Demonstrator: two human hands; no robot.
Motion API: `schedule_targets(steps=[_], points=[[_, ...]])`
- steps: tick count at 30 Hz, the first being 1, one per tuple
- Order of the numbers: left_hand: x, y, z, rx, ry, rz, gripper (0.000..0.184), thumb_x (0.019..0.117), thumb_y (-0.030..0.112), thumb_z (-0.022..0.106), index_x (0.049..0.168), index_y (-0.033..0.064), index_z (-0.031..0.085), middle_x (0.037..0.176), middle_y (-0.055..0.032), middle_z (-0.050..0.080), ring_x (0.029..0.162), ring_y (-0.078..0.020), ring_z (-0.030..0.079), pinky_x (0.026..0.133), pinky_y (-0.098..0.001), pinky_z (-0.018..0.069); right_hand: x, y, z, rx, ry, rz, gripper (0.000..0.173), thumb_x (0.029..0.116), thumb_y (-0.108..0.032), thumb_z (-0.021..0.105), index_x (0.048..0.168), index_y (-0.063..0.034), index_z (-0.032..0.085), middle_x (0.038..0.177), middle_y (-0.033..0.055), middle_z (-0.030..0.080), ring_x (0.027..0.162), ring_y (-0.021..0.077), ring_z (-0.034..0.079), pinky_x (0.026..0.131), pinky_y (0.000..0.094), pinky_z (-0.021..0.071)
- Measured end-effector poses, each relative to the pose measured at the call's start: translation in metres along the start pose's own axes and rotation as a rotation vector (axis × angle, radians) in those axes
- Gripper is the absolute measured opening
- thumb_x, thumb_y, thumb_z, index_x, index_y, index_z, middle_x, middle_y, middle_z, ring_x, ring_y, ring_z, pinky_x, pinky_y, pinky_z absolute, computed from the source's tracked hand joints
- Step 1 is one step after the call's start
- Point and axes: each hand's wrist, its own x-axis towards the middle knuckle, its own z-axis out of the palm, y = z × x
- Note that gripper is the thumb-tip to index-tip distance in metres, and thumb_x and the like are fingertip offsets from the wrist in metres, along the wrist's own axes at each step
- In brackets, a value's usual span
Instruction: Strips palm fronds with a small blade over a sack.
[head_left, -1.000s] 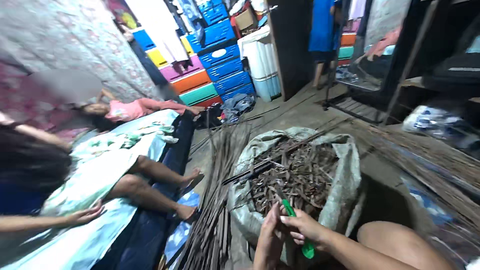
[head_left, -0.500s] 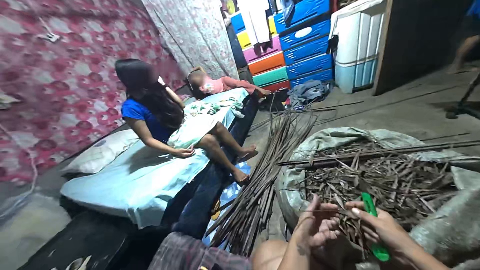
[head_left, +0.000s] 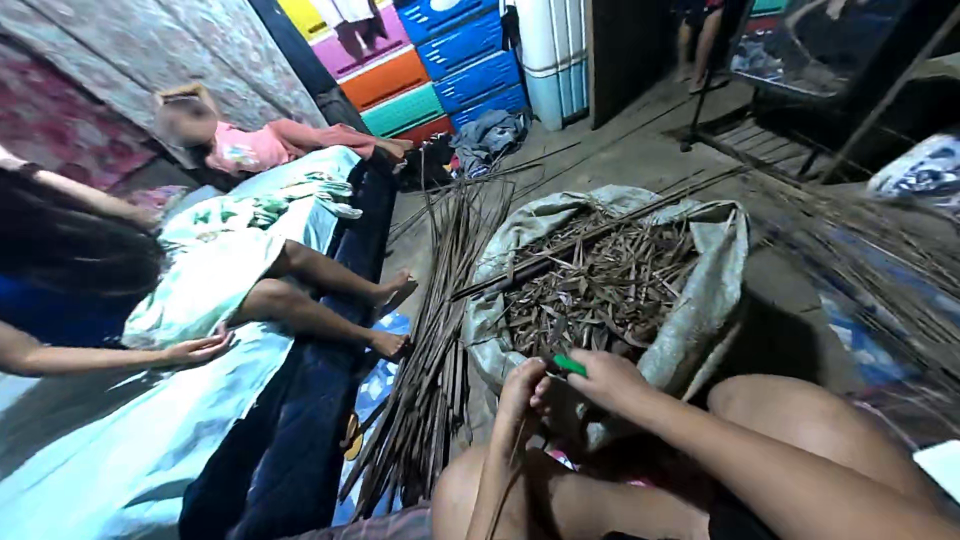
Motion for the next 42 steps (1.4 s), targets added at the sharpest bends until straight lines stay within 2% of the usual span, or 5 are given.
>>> schedule_targets(steps=[11,23,29,36,42], points=[[-0.004,-0.002,0.012,0.104,0.033,0.021,0.033,0.1094,0.012,0.040,0.094,0.0000,0.066,0.047,0.0076,0.038,0.035,0.0002,0.034,0.035,-0.0158,0.0320,0.030,0.006,-0.017,-0.117,0.129,0.251,0.036,0.1089,-0.026,0.048,0.132,-0.0012,0.061,0.130,0.0233,0.066,0.123,0.0419,0.064,0.098,0.0622,0.0497],[-0.010,-0.002,0.014,0.159,0.024,0.072,0.032,0.1086,0.010,0.040,0.095,-0.0009,0.068,0.048,0.0071,0.040,0.036,0.0006,0.034,0.035,-0.0154,0.0302,0.027,0.009,-0.033,-0.048,0.124,0.306,0.037,0.1091,-0.027,0.047,0.130,-0.0003,0.062,0.129,0.0247,0.066,0.124,0.0424,0.063,0.100,0.0625,0.0487],[-0.005,-0.003,0.012,0.305,0.111,0.131,0.025,0.1065,0.007,0.047,0.088,0.0013,0.063,0.051,0.0049,0.043,0.038,-0.0015,0.035,0.037,-0.0171,0.0306,-0.002,-0.017,-0.011,-0.097,-0.073,0.105,0.034,0.1076,-0.028,0.050,0.119,-0.0001,0.066,0.118,0.0246,0.069,0.116,0.0425,0.065,0.094,0.0634,0.0496],[-0.008,-0.001,0.013,0.303,0.072,0.100,0.027,0.1074,0.007,0.045,0.099,-0.0037,0.068,0.050,0.0051,0.042,0.037,-0.0015,0.035,0.037,-0.0170,0.0310,0.031,0.013,-0.028,-0.095,0.125,0.293,0.037,0.1085,-0.028,0.049,0.129,0.0002,0.063,0.128,0.0245,0.067,0.123,0.0431,0.063,0.099,0.0635,0.0490],[-0.006,0.001,0.006,0.130,-0.017,0.049,0.033,0.1091,0.009,0.037,0.098,-0.0015,0.066,0.047,0.0065,0.041,0.035,0.0010,0.034,0.034,-0.0148,0.0290,-0.003,-0.015,-0.012,-0.114,-0.015,0.089,0.034,0.1072,-0.028,0.051,0.120,0.0004,0.065,0.118,0.0252,0.069,0.115,0.0434,0.066,0.094,0.0633,0.0501]])
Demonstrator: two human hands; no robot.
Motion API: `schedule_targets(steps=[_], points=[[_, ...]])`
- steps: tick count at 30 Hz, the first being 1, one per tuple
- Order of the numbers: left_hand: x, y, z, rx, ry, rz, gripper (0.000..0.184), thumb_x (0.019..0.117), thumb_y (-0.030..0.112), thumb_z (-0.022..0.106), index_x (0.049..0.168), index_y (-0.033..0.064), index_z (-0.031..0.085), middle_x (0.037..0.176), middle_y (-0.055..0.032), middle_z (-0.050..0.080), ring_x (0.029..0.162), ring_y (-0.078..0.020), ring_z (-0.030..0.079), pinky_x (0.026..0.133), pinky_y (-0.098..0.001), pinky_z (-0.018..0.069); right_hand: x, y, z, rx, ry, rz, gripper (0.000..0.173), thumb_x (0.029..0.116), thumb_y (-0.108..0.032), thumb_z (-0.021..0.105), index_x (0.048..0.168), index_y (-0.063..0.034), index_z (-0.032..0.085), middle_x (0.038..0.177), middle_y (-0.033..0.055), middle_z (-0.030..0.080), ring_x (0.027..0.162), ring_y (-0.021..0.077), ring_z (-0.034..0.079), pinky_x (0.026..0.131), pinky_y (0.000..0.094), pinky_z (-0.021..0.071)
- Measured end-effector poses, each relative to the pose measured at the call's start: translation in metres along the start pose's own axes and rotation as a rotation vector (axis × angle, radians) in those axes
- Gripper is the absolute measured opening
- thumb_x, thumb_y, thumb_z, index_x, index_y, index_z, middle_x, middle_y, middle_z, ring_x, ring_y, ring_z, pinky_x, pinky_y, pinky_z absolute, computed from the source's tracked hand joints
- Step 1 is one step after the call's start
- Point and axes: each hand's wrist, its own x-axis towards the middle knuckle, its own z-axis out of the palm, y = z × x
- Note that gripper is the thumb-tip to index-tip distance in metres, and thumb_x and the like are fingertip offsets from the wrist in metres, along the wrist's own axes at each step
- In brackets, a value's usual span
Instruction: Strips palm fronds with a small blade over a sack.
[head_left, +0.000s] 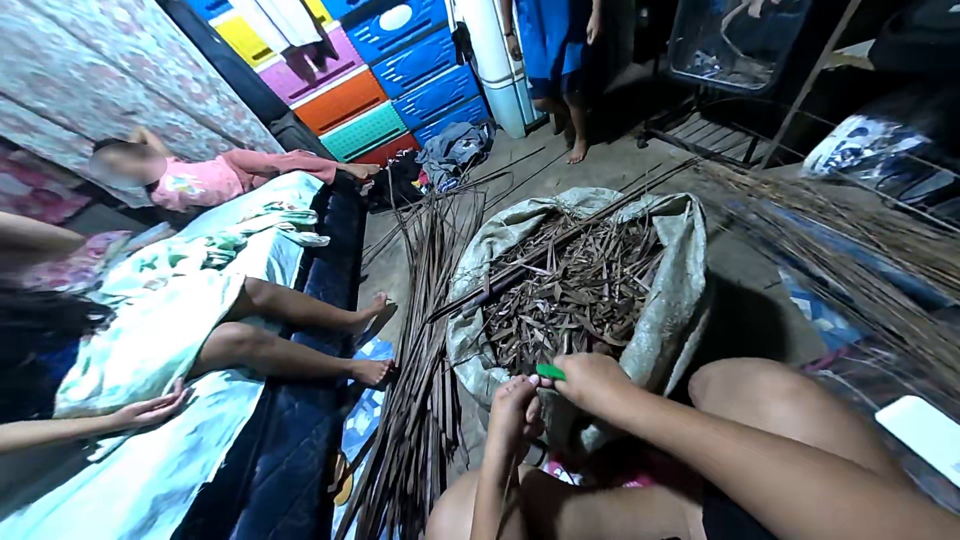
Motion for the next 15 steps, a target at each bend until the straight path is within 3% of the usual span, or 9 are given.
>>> schedule_targets(steps=[6,12,15], points=[[-0.007,0.004,-0.005,-0.153,-0.120,0.009,0.045,0.1074,0.013,0.030,0.092,0.0054,0.071,0.043,0.0097,0.041,0.032,0.0023,0.036,0.033,-0.0146,0.0318,0.028,0.030,-0.029,0.066,0.167,0.202,0.037,0.1086,-0.027,0.048,0.126,0.0013,0.064,0.125,0.0264,0.067,0.121,0.0446,0.063,0.098,0.0644,0.0485],[-0.004,0.004,-0.006,-0.198,-0.129,0.004,0.045,0.1075,0.014,0.031,0.090,0.0060,0.072,0.043,0.0096,0.041,0.032,0.0021,0.036,0.033,-0.0144,0.0314,-0.005,0.002,-0.011,0.010,0.045,0.001,0.032,0.1062,-0.027,0.052,0.118,0.0000,0.066,0.115,0.0247,0.070,0.113,0.0432,0.066,0.093,0.0635,0.0498],[-0.005,0.004,-0.006,-0.188,-0.125,-0.010,0.044,0.1070,0.013,0.032,0.090,0.0054,0.072,0.043,0.0091,0.041,0.032,0.0020,0.036,0.033,-0.0146,0.0316,0.007,0.013,-0.014,0.002,0.075,0.089,0.033,0.1065,-0.026,0.051,0.121,0.0004,0.066,0.120,0.0255,0.069,0.117,0.0444,0.065,0.095,0.0644,0.0499]])
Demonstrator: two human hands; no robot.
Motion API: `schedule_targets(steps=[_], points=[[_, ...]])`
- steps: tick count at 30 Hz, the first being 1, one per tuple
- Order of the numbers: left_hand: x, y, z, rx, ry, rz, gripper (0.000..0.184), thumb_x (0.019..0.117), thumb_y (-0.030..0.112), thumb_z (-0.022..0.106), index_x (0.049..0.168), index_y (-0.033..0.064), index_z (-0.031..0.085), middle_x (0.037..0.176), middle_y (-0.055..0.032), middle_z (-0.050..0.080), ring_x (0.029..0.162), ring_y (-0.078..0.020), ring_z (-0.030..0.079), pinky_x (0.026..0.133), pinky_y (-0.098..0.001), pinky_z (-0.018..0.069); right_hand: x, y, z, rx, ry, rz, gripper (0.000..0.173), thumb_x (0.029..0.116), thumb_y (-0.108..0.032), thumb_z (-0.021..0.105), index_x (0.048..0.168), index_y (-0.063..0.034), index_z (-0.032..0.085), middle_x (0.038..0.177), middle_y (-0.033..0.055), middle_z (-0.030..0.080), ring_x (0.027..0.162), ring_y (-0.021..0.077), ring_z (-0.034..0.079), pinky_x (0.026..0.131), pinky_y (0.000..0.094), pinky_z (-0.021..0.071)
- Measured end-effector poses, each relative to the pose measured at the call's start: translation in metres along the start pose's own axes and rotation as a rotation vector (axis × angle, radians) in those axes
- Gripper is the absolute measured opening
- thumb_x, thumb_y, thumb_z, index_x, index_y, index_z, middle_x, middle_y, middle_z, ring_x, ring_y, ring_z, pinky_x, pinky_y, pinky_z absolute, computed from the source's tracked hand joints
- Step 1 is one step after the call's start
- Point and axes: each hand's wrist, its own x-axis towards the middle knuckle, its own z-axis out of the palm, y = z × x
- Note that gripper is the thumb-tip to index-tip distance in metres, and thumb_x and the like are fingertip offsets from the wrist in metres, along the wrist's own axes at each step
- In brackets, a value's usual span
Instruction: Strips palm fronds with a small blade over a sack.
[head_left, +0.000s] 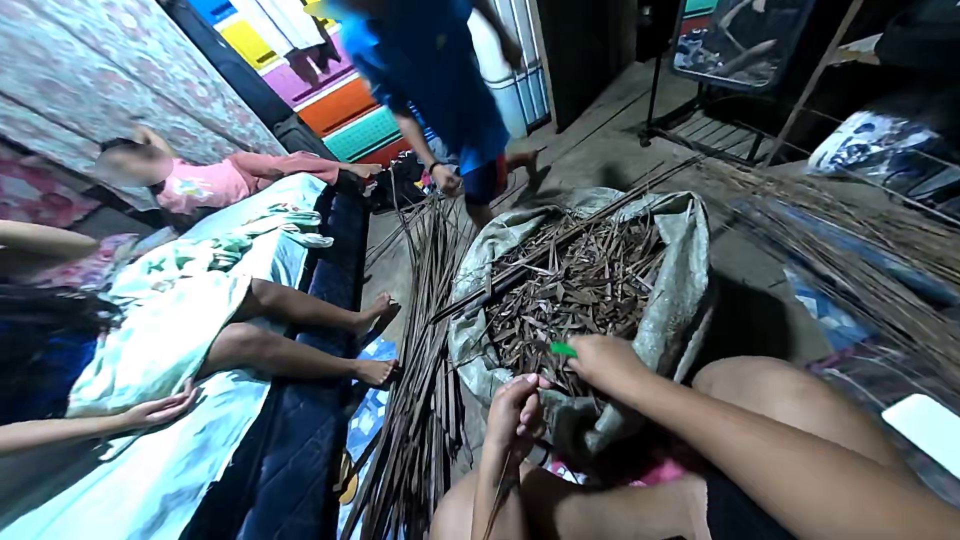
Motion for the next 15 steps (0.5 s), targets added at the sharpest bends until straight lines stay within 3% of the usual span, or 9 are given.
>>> schedule_targets(steps=[4,7,9,12,15], points=[[-0.001,0.002,-0.001,0.044,-0.014,-0.022,0.044,0.1071,0.013,0.032,0.090,0.0054,0.071,0.043,0.0092,0.042,0.032,0.0022,0.037,0.033,-0.0146,0.0322,0.019,0.015,-0.024,0.062,0.131,0.139,0.036,0.1083,-0.027,0.048,0.128,0.0000,0.062,0.124,0.0261,0.067,0.120,0.0444,0.064,0.097,0.0633,0.0493],[0.005,0.002,-0.005,0.167,-0.067,-0.060,0.040,0.1067,0.013,0.034,0.092,0.0053,0.071,0.045,0.0097,0.042,0.034,0.0021,0.037,0.035,-0.0146,0.0330,0.003,0.007,-0.016,0.085,0.141,-0.071,0.039,0.1045,-0.025,0.055,0.139,-0.0062,0.055,0.114,0.0271,0.069,0.107,0.0472,0.068,0.089,0.0658,0.0519],[0.010,0.000,-0.009,0.238,-0.105,-0.082,0.036,0.1067,0.014,0.037,0.093,0.0061,0.070,0.047,0.0101,0.043,0.036,0.0022,0.036,0.036,-0.0144,0.0326,-0.003,0.002,0.000,0.044,0.074,-0.243,0.047,0.1009,-0.022,0.060,0.146,-0.0133,0.054,0.117,0.0246,0.070,0.108,0.0461,0.068,0.090,0.0668,0.0515],[0.011,-0.003,-0.010,0.286,-0.111,-0.054,0.030,0.1034,0.010,0.040,0.098,0.0050,0.069,0.050,0.0101,0.044,0.037,0.0028,0.036,0.037,-0.0135,0.0311,0.000,0.003,0.017,-0.035,0.062,-0.370,0.038,0.0956,-0.015,0.064,0.133,-0.0086,0.066,0.119,0.0229,0.071,0.111,0.0450,0.068,0.092,0.0676,0.0505],[0.013,-0.007,-0.009,0.312,-0.116,-0.024,0.021,0.1038,0.009,0.046,0.104,0.0033,0.066,0.059,0.0077,0.051,0.045,0.0024,0.041,0.042,-0.0131,0.0345,0.006,0.006,0.018,-0.041,0.127,-0.387,0.033,0.0927,-0.005,0.066,0.125,-0.0012,0.071,0.120,0.0256,0.071,0.112,0.0477,0.067,0.093,0.0700,0.0494]])
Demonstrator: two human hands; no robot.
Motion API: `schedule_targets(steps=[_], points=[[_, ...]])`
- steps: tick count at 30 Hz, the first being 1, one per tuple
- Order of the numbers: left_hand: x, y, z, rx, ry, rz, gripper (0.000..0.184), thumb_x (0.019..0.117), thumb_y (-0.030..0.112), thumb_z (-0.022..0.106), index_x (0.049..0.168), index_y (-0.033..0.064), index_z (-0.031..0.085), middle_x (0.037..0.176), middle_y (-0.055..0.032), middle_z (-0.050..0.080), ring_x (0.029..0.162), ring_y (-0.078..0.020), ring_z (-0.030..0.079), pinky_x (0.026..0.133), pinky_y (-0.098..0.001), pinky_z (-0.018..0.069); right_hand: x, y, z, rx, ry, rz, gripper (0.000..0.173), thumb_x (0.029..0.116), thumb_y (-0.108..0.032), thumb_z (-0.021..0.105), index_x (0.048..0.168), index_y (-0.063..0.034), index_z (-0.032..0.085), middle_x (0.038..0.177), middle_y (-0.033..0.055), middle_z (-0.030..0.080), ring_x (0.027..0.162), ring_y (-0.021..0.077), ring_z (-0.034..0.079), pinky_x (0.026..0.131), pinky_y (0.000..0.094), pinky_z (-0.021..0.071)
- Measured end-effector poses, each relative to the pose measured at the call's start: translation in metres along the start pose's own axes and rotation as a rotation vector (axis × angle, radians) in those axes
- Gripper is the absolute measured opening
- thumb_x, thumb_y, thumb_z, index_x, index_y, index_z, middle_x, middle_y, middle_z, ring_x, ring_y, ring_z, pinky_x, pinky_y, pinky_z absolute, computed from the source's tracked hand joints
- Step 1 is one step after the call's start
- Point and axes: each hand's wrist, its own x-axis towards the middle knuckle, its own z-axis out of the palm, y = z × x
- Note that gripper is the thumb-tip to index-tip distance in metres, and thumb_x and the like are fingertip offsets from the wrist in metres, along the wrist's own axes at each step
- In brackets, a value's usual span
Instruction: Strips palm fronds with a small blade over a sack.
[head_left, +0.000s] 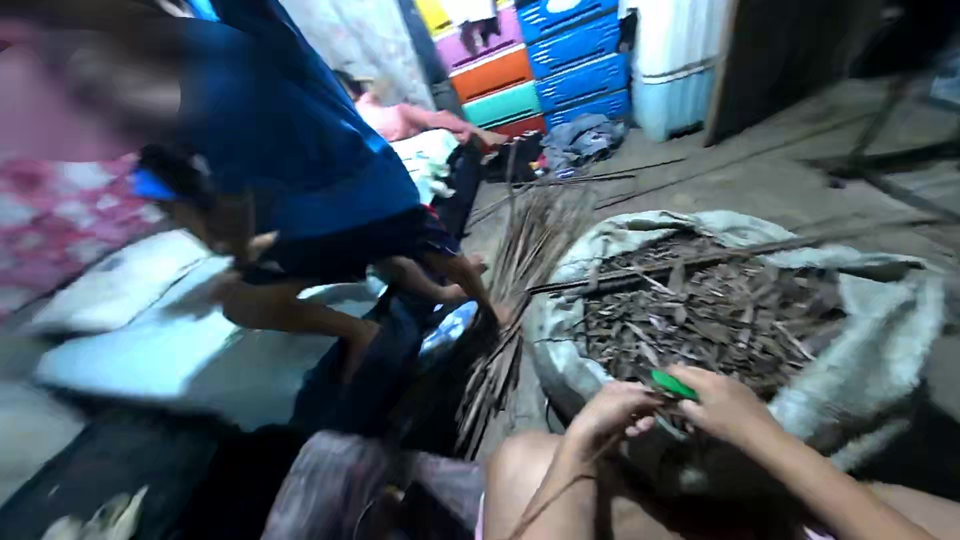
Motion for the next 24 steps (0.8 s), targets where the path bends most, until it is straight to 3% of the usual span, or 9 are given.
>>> schedule_targets(steps=[4,9,14,18,24], points=[[0.006,-0.004,0.003,-0.033,-0.063,0.041,0.030,0.1093,0.017,0.042,0.107,0.0004,0.067,0.064,0.0064,0.057,0.047,0.0025,0.045,0.045,-0.0130,0.0385,0.004,0.012,0.002,0.004,0.092,-0.018,0.028,0.0904,0.001,0.065,0.118,0.0083,0.068,0.111,0.0348,0.068,0.103,0.0559,0.066,0.085,0.0754,0.0470],[0.010,-0.007,0.007,-0.110,-0.056,0.039,0.040,0.1124,0.025,0.036,0.115,-0.0012,0.066,0.059,0.0059,0.054,0.044,0.0004,0.041,0.043,-0.0150,0.0365,0.007,0.029,-0.007,-0.012,0.072,0.051,0.031,0.0934,-0.008,0.064,0.119,0.0098,0.066,0.111,0.0375,0.066,0.106,0.0569,0.064,0.088,0.0752,0.0459],[0.013,-0.008,0.007,-0.193,0.129,-0.003,0.036,0.1120,0.023,0.039,0.108,-0.0006,0.066,0.062,0.0045,0.056,0.046,-0.0003,0.047,0.044,-0.0153,0.0402,0.009,0.037,-0.009,-0.012,0.085,0.120,0.034,0.0957,-0.014,0.062,0.121,0.0084,0.066,0.111,0.0361,0.067,0.106,0.0557,0.065,0.088,0.0741,0.0469],[0.015,-0.006,0.009,-0.193,0.299,-0.050,0.027,0.1092,0.018,0.045,0.112,0.0003,0.065,0.064,0.0037,0.054,0.048,-0.0017,0.046,0.046,-0.0165,0.0394,0.009,0.044,-0.017,-0.016,0.110,0.197,0.036,0.0973,-0.017,0.060,0.123,0.0080,0.065,0.111,0.0358,0.067,0.106,0.0544,0.065,0.089,0.0730,0.0466],[0.018,-0.005,0.012,-0.060,0.312,-0.088,0.029,0.1104,0.022,0.045,0.118,0.0033,0.066,0.069,0.0036,0.056,0.053,-0.0039,0.049,0.051,-0.0197,0.0419,-0.005,0.057,-0.046,-0.018,0.248,0.288,0.039,0.0981,-0.021,0.064,0.124,0.0073,0.065,0.112,0.0350,0.067,0.107,0.0537,0.065,0.090,0.0727,0.0465]])
